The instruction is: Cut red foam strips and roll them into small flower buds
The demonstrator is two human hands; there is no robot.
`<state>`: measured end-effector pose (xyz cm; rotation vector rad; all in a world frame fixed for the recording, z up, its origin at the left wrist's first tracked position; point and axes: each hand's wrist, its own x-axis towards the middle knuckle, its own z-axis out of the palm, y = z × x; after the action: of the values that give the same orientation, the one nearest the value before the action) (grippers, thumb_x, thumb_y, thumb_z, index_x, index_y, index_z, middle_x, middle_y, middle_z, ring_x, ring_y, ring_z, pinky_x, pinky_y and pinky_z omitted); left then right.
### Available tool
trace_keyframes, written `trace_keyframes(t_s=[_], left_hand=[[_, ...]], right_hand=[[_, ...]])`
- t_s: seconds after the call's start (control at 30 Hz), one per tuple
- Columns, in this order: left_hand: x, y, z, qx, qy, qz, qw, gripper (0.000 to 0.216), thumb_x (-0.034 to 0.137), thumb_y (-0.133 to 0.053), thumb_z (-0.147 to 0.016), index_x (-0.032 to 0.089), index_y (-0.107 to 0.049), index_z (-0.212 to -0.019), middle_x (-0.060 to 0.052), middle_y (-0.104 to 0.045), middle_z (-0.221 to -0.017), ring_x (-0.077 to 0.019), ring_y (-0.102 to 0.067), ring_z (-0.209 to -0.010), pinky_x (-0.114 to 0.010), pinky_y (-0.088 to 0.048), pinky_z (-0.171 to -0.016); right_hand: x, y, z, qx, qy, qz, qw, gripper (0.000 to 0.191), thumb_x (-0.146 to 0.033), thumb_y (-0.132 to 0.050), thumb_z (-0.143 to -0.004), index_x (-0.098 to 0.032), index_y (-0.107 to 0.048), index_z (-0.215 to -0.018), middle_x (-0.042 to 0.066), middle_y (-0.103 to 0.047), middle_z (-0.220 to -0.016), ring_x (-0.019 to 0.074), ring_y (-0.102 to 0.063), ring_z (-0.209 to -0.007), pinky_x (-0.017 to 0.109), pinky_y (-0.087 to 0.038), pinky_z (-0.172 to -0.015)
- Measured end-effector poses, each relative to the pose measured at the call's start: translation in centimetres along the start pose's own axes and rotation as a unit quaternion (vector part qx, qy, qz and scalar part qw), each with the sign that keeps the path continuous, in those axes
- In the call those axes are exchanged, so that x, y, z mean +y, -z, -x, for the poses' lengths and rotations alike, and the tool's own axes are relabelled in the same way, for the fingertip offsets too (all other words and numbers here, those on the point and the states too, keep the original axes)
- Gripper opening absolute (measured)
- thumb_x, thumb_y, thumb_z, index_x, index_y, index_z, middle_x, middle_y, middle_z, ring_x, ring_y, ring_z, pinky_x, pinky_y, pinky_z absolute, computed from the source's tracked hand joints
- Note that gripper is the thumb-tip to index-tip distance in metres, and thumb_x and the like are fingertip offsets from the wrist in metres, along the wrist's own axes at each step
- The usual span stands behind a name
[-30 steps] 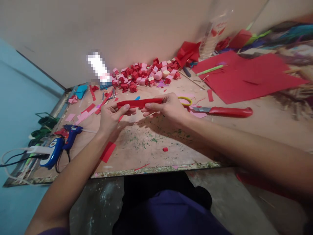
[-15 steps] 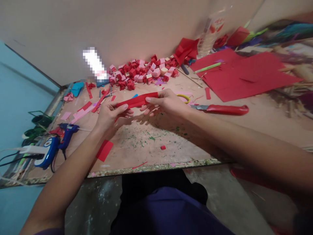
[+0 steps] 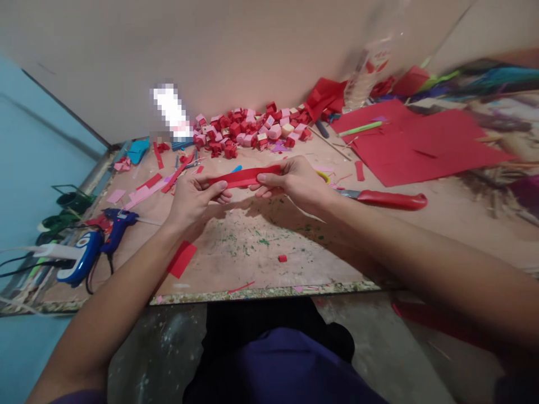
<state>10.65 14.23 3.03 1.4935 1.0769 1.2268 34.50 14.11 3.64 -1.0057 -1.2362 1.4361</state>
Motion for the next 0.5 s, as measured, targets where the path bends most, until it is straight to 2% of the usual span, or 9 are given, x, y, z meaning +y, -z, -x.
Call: trace_keyframes(t_s=[0.1, 0.17, 0.27, 0.4, 0.5], left_hand=[[-0.2, -0.5, 0.1, 0.048, -0.011, 0.023, 0.999, 0.044, 0.052, -0.096, -0.072, 0.016, -0.078, -0.089, -0.007, -0.079, -0.071, -0.0206, -0.076, -0.059, -0.032, -0.066, -0.061], [-0.2, -1.2, 0.5, 0.076, -0.018, 0.05, 0.996, 0.045, 0.052, -0.095, -0.074, 0.017, -0.078, -0.097, -0.005, -0.079, -0.073, -0.0196, -0.076, -0.06, -0.031, -0.067, -0.062], [-0.3, -2.6, 1.4, 0.058, -0.018, 0.071, 0.996, 0.049, 0.05, -0.094, -0.076, 0.021, -0.079, -0.113, -0.003, -0.079, -0.077, -0.0195, -0.077, -0.063, -0.03, -0.066, -0.063], [-0.4, -3.5, 2.2, 0.026, -0.029, 0.063, 0.997, 0.046, 0.043, -0.091, -0.081, 0.023, -0.079, -0.121, -0.003, -0.08, -0.079, -0.0197, -0.078, -0.064, -0.031, -0.066, -0.062], [-0.4, -3.4, 2.2, 0.017, -0.012, 0.064, 0.998, 0.045, 0.039, -0.09, -0.081, 0.022, -0.079, -0.121, -0.003, -0.078, -0.074, -0.0206, -0.078, -0.065, -0.031, -0.066, -0.062]], right_hand=[[-0.2, -0.2, 0.2, 0.022, 0.01, -0.061, 0.998, 0.024, -0.035, -0.094, -0.079, -0.018, -0.078, -0.084, 0.009, -0.08, -0.082, 0.0188, -0.076, -0.074, 0.03, -0.064, -0.069], [-0.1, -0.7, 0.7, 0.0, 0.003, -0.076, 0.997, 0.028, -0.041, -0.094, -0.079, -0.02, -0.078, -0.086, 0.006, -0.078, -0.08, 0.0169, -0.072, -0.068, 0.029, -0.061, -0.063], [0.9, -1.9, 1.4, -0.083, -0.033, -0.042, 0.995, 0.03, -0.041, -0.096, -0.075, -0.019, -0.084, -0.093, 0.006, -0.079, -0.083, 0.0151, -0.066, -0.062, 0.029, -0.058, -0.06], [2.2, -3.0, 1.9, -0.065, -0.003, -0.054, 0.996, 0.03, -0.046, -0.091, -0.082, -0.017, -0.081, -0.079, 0.004, -0.074, -0.072, 0.0118, -0.059, -0.055, 0.026, -0.05, -0.055], [2.4, -3.1, 1.9, -0.042, -0.003, -0.082, 0.996, 0.034, -0.045, -0.092, -0.08, -0.017, -0.076, -0.067, 0.003, -0.071, -0.067, 0.0096, -0.053, -0.05, 0.024, -0.044, -0.049]])
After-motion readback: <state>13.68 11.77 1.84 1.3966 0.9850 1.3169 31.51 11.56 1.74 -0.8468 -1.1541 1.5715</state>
